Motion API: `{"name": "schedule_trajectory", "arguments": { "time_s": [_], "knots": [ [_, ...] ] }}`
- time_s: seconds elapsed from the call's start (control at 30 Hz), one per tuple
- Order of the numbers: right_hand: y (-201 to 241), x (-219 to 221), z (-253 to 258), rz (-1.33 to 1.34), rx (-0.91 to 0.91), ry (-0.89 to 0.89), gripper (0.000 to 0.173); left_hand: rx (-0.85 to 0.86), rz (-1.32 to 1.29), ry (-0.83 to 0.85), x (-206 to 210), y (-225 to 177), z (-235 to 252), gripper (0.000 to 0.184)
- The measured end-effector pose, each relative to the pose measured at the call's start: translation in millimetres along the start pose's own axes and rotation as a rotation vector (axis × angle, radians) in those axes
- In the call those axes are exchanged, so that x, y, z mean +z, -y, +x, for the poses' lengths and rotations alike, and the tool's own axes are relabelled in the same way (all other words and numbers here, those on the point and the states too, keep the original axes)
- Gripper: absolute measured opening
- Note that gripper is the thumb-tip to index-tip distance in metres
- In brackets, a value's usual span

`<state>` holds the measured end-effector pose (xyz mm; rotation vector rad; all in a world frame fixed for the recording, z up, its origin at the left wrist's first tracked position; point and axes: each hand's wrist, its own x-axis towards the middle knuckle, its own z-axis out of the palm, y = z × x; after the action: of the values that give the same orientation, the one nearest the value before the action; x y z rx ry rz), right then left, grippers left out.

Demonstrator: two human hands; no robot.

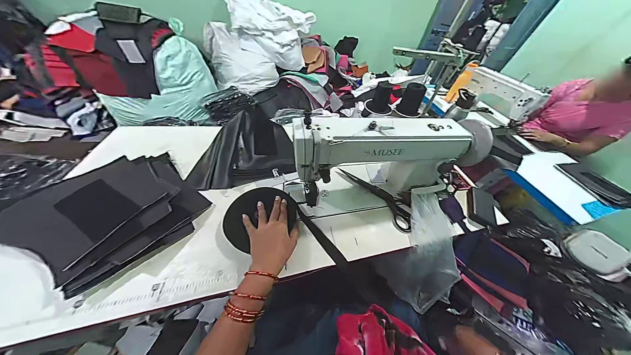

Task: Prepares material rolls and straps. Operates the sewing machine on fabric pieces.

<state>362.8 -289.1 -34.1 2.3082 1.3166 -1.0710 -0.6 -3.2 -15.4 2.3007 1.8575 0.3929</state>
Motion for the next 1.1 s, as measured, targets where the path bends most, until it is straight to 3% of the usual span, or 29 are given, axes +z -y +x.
{"name": "schedule_trajectory", "arguments": {
  "time_s": [0.07, 0.13, 0.2, 0.27, 0.37, 0.47, 0.63, 0.8, 0.87, 0.97, 1.03, 1.1],
  "knots": [
    [25, -46, 21, 0.107, -0.242, -0.156, 0.042, 0.107, -0.036, -0.138, 10, 0, -5, 0.062],
    [74, -90, 28, 0.153, -0.494, -0.529, 0.03, 0.258, -0.098, -0.303, 22, -10, -14, 0.056],
    [118, -120, 44, 0.085, -0.516, -0.715, 0.03, 0.356, -0.169, -0.313, 31, -29, -29, 0.049],
    [153, -140, 60, -0.013, -0.344, -0.692, 0.04, 0.368, -0.207, -0.229, 36, -45, -42, 0.046],
    [181, -149, 77, -0.1, -0.146, -0.571, 0.045, 0.237, -0.16, -0.146, 34, -51, -49, 0.056],
    [182, -142, 86, -0.144, -0.154, -0.622, 0.04, 0.104, -0.158, -0.049, 20, -50, -49, 0.064],
    [170, -144, 93, -0.164, -0.175, -0.613, 0.047, -0.036, -0.176, 0.108, 1, -55, -47, 0.066],
    [169, -139, 85, -0.084, -0.271, -0.571, 0.061, -0.06, -0.218, 0.265, -14, -51, -46, 0.054],
    [170, -131, 75, 0.037, -0.314, -0.536, 0.065, -0.095, -0.303, 0.313, -23, -44, -46, 0.039],
    [156, -116, 60, 0.325, -0.368, -0.422, 0.068, -0.156, -0.604, 0.209, -29, -21, -49, 0.026],
    [138, -102, 51, 0.477, -0.378, -0.377, 0.07, -0.192, -0.862, 0.152, -27, -3, -51, 0.032],
    [118, -89, 41, 0.452, -0.327, -0.361, 0.064, -0.251, -1.053, 0.15, -29, 9, -54, 0.046]
  ]
}}
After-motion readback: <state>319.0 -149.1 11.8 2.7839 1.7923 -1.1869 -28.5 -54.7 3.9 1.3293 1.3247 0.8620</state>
